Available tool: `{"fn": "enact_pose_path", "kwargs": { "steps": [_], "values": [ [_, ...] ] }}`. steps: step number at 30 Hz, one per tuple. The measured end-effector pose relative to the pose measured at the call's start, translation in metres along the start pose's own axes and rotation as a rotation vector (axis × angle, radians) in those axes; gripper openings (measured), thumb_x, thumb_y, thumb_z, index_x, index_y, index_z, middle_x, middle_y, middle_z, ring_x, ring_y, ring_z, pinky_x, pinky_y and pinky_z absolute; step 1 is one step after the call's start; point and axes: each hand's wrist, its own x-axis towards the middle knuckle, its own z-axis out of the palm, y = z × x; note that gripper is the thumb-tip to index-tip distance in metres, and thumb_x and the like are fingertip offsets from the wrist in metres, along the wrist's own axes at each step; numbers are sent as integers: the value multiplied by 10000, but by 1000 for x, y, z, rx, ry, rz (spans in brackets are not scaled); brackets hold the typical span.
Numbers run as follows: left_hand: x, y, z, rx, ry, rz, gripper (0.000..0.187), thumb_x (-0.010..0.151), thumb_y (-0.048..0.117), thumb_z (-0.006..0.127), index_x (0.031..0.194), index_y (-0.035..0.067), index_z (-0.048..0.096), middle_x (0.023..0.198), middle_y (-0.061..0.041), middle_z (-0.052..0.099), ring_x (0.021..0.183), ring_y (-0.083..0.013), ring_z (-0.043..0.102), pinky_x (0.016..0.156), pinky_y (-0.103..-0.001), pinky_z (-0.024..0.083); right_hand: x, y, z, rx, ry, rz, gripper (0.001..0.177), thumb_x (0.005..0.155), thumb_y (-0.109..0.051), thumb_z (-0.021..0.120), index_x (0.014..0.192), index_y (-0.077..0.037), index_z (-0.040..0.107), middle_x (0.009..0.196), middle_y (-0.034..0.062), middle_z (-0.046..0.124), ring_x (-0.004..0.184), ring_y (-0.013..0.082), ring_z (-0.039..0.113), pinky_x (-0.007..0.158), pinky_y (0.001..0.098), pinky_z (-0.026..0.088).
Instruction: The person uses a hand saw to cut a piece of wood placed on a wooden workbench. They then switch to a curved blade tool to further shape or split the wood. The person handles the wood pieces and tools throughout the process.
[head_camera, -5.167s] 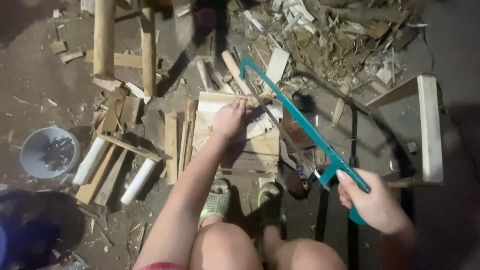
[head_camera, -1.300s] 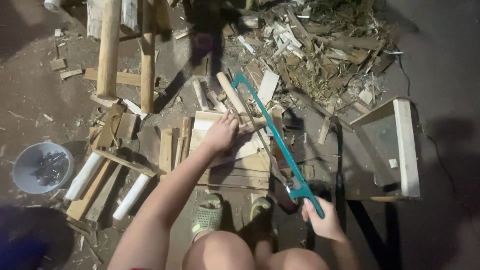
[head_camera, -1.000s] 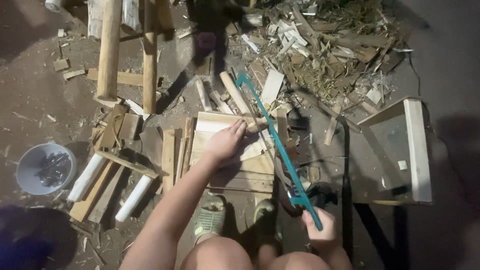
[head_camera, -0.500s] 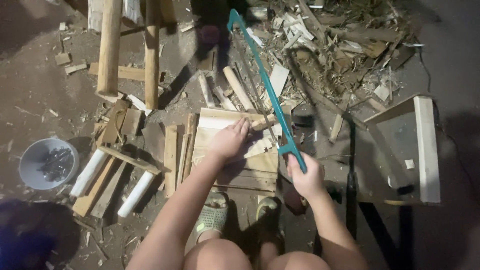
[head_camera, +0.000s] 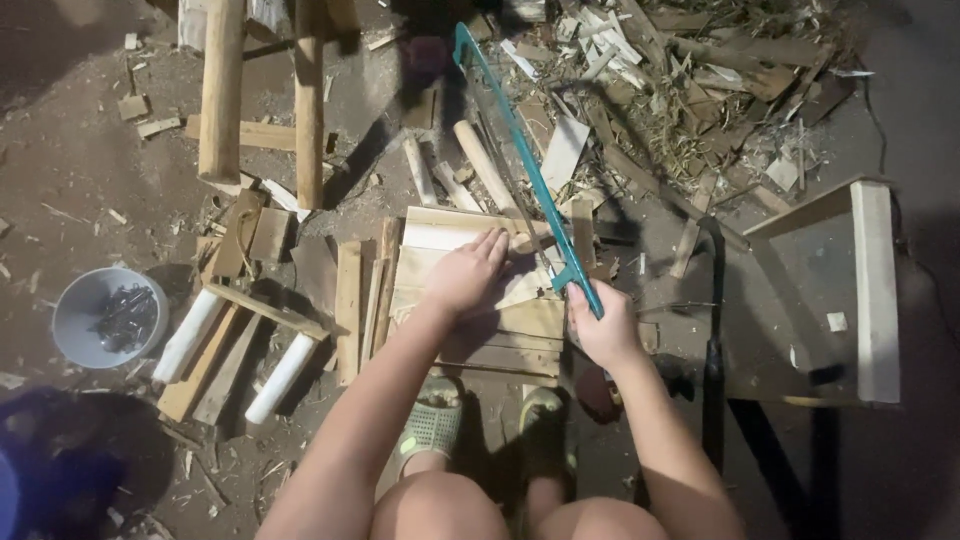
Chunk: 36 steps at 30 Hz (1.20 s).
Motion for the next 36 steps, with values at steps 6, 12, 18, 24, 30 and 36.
{"fn": "enact_pose_path", "kwargs": {
  "steps": [6, 12, 18, 24, 30, 36],
  "values": [
    [-1, 8, -14, 10, 105, 2, 615, 975, 314, 572, 1419, -109, 516, 1332, -307, 629, 1250, -414, 639, 974, -444, 573, -4, 3, 4, 42, 33, -15, 420, 1013, -216, 615, 619, -69, 615, 452, 75, 600, 437, 201, 591, 460, 314, 485],
    [1, 13, -27, 15, 119, 2, 572, 1017, 298, 543, 1425, -101, 519, 1324, -306, 638, 1242, -411, 646, 961, -445, 580, 2, 13, 6, -44, 40, -66, 420, 1006, -214, 645, 605, -98, 599, 424, 50, 575, 407, 191, 576, 415, 265, 448],
    [-1, 2, -1, -4, 165, 3, 564, 1000, 295, 569, 1394, -108, 542, 1287, -305, 656, 1213, -407, 662, 935, -445, 594, 1, -2, 3, 26, 33, 96, 448, 1052, -263, 553, 641, -98, 616, 472, 39, 612, 444, 176, 547, 475, 296, 468],
    [-1, 10, -19, -9, 185, 5, 527, 999, 270, 575, 1364, -110, 569, 1262, -309, 669, 1195, -407, 673, 929, -441, 598, 4, 12, -6, 49, 27, 134, 518, 1092, -329, 504, 621, -135, 595, 472, 11, 589, 442, 153, 516, 486, 270, 445],
    [0, 9, -22, 22, 165, 26, 502, 1004, 250, 580, 1343, -120, 585, 1265, -311, 672, 1214, -391, 668, 985, -406, 572, -1, 13, 0, 49, -42, 95, 528, 1097, -293, 469, 609, -127, 585, 468, 17, 588, 444, 184, 534, 506, 279, 459],
    [-2, 14, -21, 56, 154, 26, 511, 990, 261, 596, 1339, -111, 588, 1272, -307, 670, 1231, -371, 663, 1025, -381, 550, -11, 7, 3, -119, -53, -19, 440, 1032, -262, 582, 625, -101, 538, 417, 21, 462, 411, 167, 472, 451, 260, 398]
  ]
}}
